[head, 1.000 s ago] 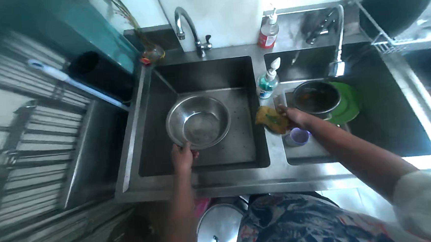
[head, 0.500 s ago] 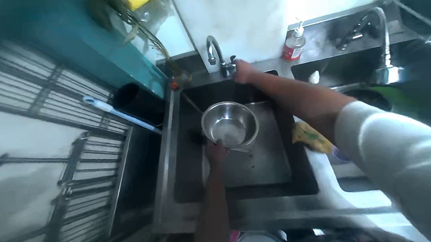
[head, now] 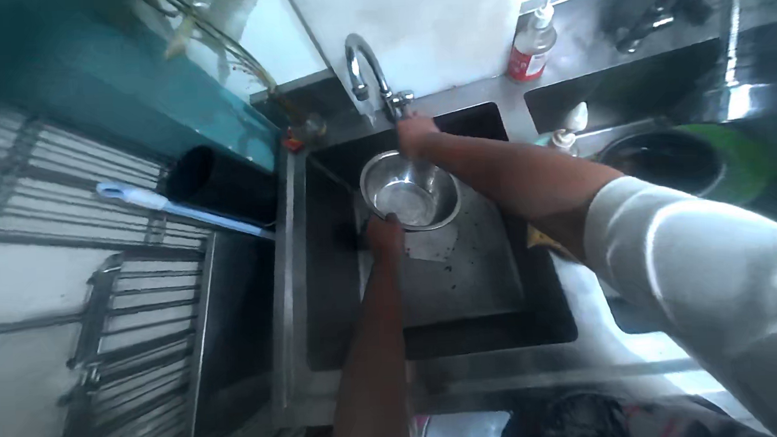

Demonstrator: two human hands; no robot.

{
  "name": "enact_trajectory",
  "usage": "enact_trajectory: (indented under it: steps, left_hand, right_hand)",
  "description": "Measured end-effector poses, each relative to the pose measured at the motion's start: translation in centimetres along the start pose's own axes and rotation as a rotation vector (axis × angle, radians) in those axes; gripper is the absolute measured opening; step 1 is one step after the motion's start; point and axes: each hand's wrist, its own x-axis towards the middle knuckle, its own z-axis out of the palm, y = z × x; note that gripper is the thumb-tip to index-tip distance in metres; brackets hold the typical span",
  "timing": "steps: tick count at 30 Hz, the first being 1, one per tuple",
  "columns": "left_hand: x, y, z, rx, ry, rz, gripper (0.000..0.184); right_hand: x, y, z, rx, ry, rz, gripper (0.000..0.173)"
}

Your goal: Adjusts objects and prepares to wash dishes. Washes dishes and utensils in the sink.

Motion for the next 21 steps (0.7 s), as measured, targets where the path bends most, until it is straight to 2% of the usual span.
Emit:
enact_trajectory:
  steps: [2,3,5,6,10,13,15,17,21]
  left_hand:
    - [0.4,0.5,0.7,-0.039,-0.031,-0.022,0.033]
    - [0.4,0.8,0.9,-0.052,-0.043,-0.031,0.033]
    - [0.2,1.4,1.3,-0.081,-0.055,-0.036,0.034]
    - [0.2,1.6,1.4,-0.096,-0.056,-0.043,0.034]
    - [0.1,2.0,1.2,-0.124,-0.076,-0.118,0.035]
    - [0.1,1.2,0.6,-0.139,-0.083,-0.162,0.039]
    - [0.2,0.7,0.4,-0.15,-0.095,-0.167,0.039]
    - [0.1,0.2,0.7,-0.172,-0.112,-0.19,0.035]
    - [0.9,-2.0,2.0,-0.222,-0.119,-0.238,0.029]
  right_hand:
    - [3.7,1.3,4.4,0.34,-0.394,0.322,0.032]
    - [5.4,1.4,5.6,0.493,-0.528,0.444,0.031]
    - [7.0,1.0,7.0,0.693,-0.621,0.568,0.029]
    - [7.0,0.7,7.2,0.716,-0.63,0.565,0.028]
    - [5.5,1.1,6.6,0.541,-0.669,0.378,0.026]
    - [4.5,2.4,5.6,0.425,-0.649,0.429,0.029]
    - [4.0,2.5,3.4,0.368,-0.668,0.452,0.032]
    - [3.0,2.3,1.3,0.37,-0.661,0.49,0.034]
    - [0.3,2.3,-0.1,0.451,-0.558,0.476,0.032]
